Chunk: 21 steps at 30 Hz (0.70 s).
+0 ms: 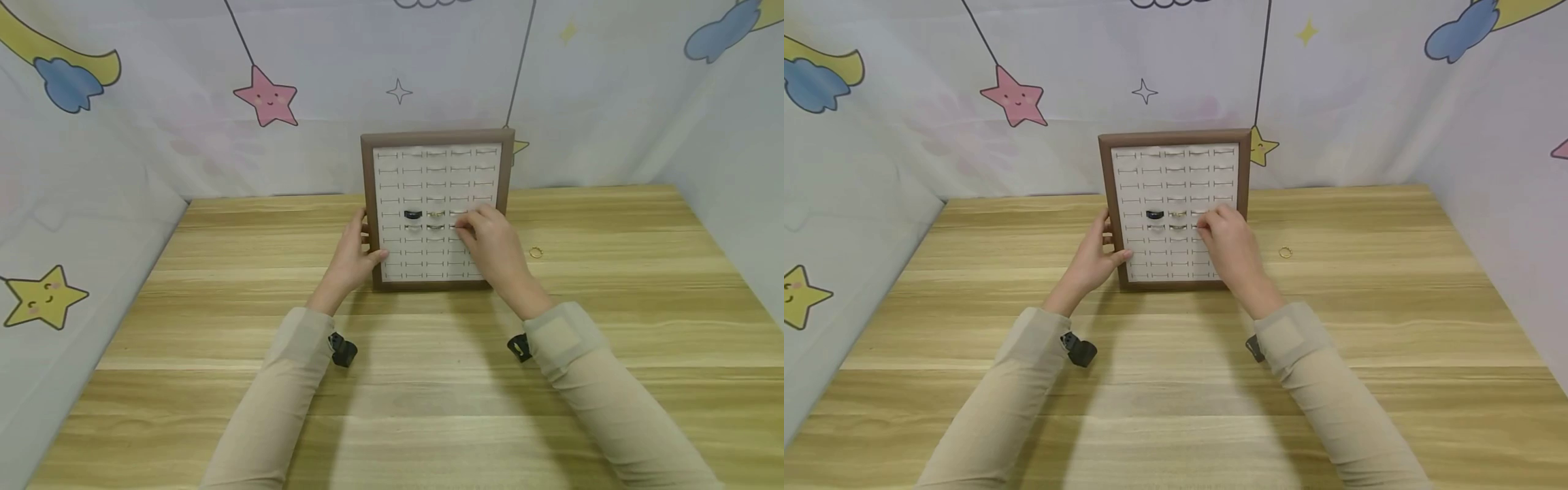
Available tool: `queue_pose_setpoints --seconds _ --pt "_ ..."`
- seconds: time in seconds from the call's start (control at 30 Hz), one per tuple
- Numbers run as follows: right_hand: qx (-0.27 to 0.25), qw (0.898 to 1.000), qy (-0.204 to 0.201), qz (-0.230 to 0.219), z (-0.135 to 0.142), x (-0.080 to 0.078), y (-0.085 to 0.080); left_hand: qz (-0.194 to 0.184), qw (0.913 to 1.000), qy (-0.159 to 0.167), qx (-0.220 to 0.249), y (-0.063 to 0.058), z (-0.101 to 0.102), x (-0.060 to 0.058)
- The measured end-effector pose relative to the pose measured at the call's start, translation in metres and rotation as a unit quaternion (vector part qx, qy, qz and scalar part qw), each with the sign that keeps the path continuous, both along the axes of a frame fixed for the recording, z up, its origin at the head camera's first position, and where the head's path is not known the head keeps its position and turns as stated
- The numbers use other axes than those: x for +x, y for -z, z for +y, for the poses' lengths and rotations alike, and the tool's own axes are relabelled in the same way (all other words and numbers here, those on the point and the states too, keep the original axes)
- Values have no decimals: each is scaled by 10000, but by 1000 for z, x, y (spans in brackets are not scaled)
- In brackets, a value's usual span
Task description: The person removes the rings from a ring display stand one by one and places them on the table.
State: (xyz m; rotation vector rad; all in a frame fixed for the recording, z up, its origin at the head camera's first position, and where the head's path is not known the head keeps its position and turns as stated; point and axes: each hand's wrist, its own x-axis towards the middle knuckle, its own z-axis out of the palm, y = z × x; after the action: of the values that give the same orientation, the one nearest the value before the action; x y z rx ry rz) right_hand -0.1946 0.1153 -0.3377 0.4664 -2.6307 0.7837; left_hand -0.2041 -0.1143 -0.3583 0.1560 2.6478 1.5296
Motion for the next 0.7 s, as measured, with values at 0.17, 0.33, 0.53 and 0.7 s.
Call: queue_pose_setpoints --seconds 0.17,0.33,0.53,0.7 --pt "-118 9998 -143 -56 2 0 1 5 10000 1 -11 0 0 0" --pt "-301 9990 -325 9 5 -2 3 -19 10000 -3 -4 0 0 0" --pt "-415 9982 -414 -149 8 -3 2 -40 10000 11 6 1 0 -1" --pt "-732 9959 -396 -355 10 -4 -1 -40 10000 25 -17 0 0 0"
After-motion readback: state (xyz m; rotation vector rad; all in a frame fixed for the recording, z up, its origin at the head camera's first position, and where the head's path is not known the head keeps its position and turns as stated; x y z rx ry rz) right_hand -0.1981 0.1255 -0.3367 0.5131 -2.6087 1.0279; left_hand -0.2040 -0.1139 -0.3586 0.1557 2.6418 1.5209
